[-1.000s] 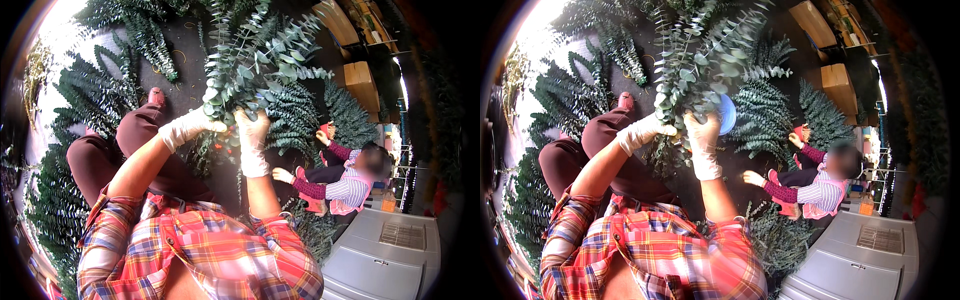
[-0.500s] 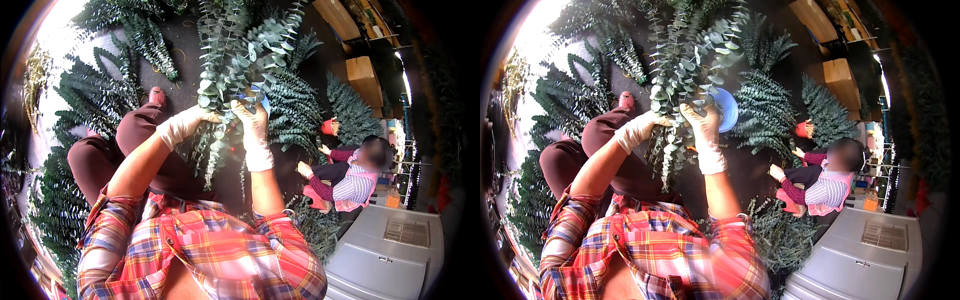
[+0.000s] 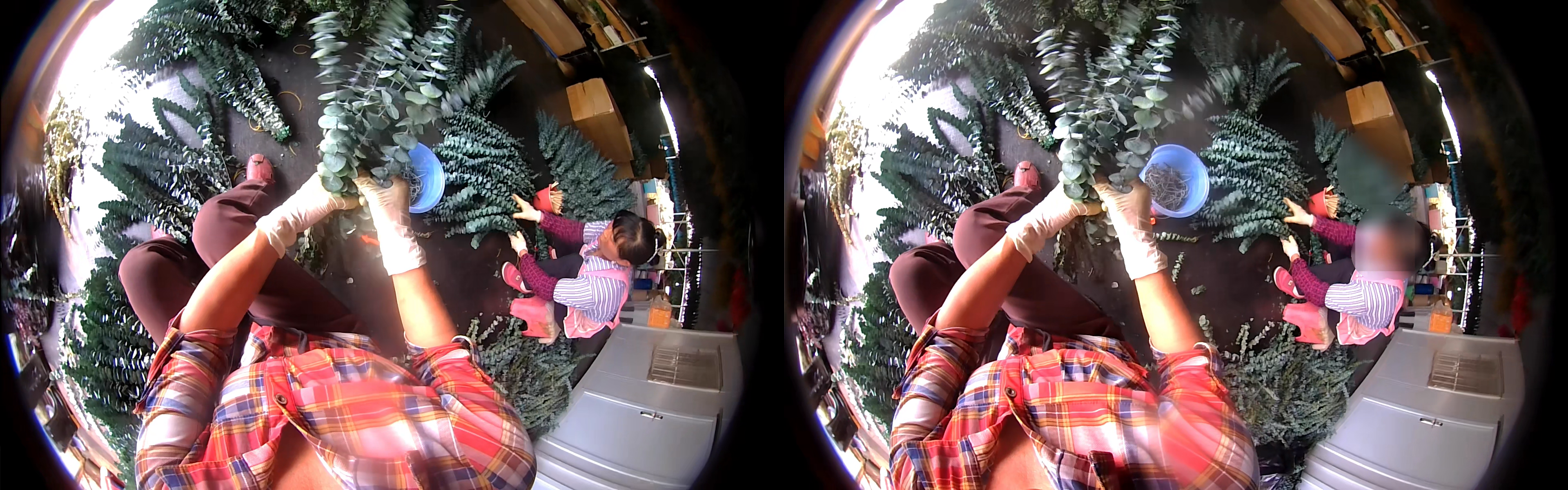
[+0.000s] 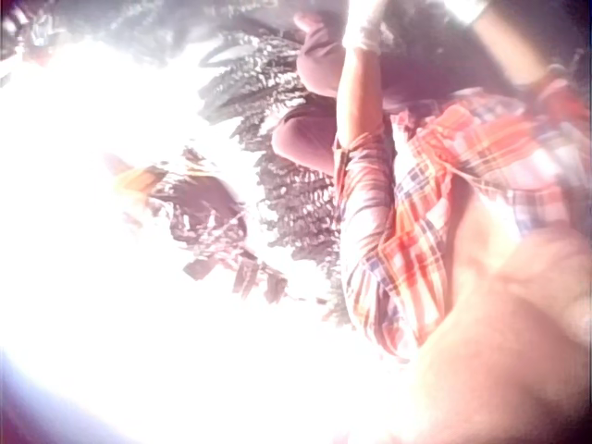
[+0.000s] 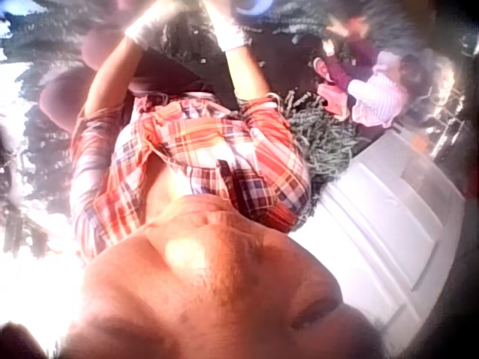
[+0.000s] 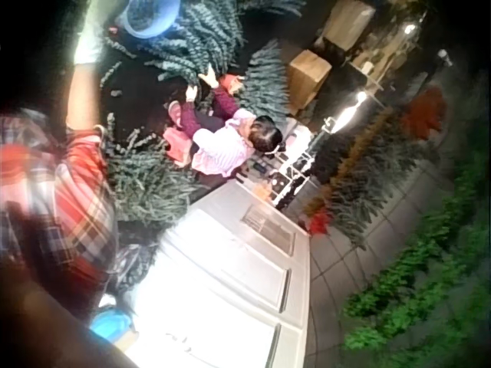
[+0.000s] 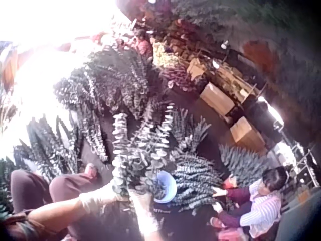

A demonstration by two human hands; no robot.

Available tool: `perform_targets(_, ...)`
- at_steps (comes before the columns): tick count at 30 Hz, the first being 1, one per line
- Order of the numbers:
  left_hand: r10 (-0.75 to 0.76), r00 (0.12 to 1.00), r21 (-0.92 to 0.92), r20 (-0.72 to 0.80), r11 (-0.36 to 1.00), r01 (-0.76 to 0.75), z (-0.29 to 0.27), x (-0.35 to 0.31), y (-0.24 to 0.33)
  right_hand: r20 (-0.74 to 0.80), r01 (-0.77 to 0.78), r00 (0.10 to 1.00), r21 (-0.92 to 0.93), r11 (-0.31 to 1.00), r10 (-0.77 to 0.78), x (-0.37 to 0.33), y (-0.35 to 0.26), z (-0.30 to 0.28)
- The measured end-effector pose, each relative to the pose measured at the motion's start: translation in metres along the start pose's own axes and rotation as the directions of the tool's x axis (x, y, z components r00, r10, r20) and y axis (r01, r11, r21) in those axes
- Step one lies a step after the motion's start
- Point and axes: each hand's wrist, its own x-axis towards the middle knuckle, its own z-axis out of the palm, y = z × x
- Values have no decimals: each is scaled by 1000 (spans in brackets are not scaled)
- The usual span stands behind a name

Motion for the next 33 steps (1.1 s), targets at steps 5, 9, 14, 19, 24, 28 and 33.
perform_targets(5, -75, 973, -347, -219, 938, -6, -11, 2, -2, -76, 102, 993, 207, 973, -88, -13, -17, -17)
perform_targets(9, -180, 920, -410, -347, 912, 24, -27, 9, -8, -125, 115, 985, -41, 993, -119, -29, -14, -62)
perform_targets(14, -91, 880, -370, -466, 924, -100, -35, 16, -23, -74, 410, 737, -742, 531, -672, -42, -11, -102)
perform_targets(19, -96, 848, -325, -521, 941, -93, -59, 30, -60, -199, 316, 859, -518, 795, -471, -64, 17, -135)
perform_targets(24, -85, 911, -306, -404, 951, -47, -16, 30, -36, 31, 180, 870, -949, 259, -493, -124, 71, -206)
perform_targets(28, 49, 898, -122, -436, 986, -113, -19, 27, -30, 81, 40, 949, -990, -137, -306, -248, 115, -400)
perform_targets(33, 348, 713, 249, -608, 937, -244, -106, 18, 12, -896, -810, 197, -377, -449, 398, -401, 159, -559)
